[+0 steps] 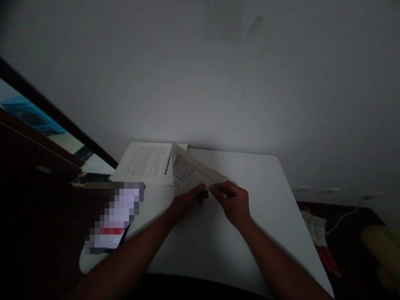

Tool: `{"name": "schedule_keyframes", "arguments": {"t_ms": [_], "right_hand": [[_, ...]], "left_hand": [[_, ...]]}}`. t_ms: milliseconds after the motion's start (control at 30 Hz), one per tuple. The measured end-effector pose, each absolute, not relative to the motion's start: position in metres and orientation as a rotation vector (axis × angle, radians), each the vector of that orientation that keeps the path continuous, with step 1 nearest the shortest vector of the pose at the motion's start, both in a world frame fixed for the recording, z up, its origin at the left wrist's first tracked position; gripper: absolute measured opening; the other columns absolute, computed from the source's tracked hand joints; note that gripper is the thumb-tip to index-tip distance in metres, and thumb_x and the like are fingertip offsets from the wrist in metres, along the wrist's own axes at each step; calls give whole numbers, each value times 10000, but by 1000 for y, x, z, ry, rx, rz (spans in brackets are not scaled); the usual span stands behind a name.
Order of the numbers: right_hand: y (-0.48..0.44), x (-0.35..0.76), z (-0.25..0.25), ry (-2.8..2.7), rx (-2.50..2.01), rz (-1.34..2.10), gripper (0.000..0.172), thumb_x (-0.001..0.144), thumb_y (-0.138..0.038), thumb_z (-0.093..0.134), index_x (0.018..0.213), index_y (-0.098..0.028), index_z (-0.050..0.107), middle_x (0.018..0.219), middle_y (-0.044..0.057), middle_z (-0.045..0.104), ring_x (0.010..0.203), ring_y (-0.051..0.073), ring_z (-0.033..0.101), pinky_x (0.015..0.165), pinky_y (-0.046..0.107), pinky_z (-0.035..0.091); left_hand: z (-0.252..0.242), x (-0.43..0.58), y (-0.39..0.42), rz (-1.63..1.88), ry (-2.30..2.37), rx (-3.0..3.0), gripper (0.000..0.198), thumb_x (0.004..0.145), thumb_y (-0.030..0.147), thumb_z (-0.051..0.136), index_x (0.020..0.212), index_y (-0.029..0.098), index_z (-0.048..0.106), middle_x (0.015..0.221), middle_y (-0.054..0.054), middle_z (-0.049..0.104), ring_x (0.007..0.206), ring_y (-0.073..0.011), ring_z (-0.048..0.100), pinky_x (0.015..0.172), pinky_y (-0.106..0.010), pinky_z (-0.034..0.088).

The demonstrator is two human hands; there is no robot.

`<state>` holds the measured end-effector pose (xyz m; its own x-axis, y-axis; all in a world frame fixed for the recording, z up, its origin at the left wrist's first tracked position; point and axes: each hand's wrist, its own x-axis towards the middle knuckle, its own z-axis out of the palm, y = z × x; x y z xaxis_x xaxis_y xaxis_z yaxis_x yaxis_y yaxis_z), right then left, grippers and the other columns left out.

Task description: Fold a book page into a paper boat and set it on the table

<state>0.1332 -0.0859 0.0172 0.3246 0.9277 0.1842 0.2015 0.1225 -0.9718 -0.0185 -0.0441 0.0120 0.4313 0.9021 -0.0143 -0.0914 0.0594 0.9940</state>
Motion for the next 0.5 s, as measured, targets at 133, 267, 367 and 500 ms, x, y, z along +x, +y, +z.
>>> {"name": "schedule_keyframes", "arguments": {"t_ms": [133,267,367,500], "right_hand": [[-86,131,19,-1103,-1362,707,83,650,-282,741,657,-218,689,614,-8,661,568,146,594,566,289,490],[-87,129,14,-1045,-1344,666,133,641,-250,753,697,-213,639,629,-12,649,572,136,596,532,265,469],[-87,127,12,-906,-1293,668,329,562,-212,804,749,-228,534,598,-51,607,529,129,594,467,235,442],[-86,127,17,-832,-1263,779,465,519,-226,829,758,-238,430,553,-75,598,481,128,601,423,206,415]], "left_hand": [[12,-17,-46,903,809,1308,347,847,450,501,703,143,576,641,-9,573,477,-81,475,508,-222,415],[14,-15,-48,927,799,1332,348,844,448,505,691,144,577,626,-4,568,461,-71,458,486,-210,407],[17,-15,-49,941,820,1360,356,839,451,506,667,148,578,581,5,551,464,-74,455,494,-209,411],[21,-16,-50,930,880,1385,345,824,441,523,640,156,585,543,15,530,477,-83,462,506,-212,413]]}}
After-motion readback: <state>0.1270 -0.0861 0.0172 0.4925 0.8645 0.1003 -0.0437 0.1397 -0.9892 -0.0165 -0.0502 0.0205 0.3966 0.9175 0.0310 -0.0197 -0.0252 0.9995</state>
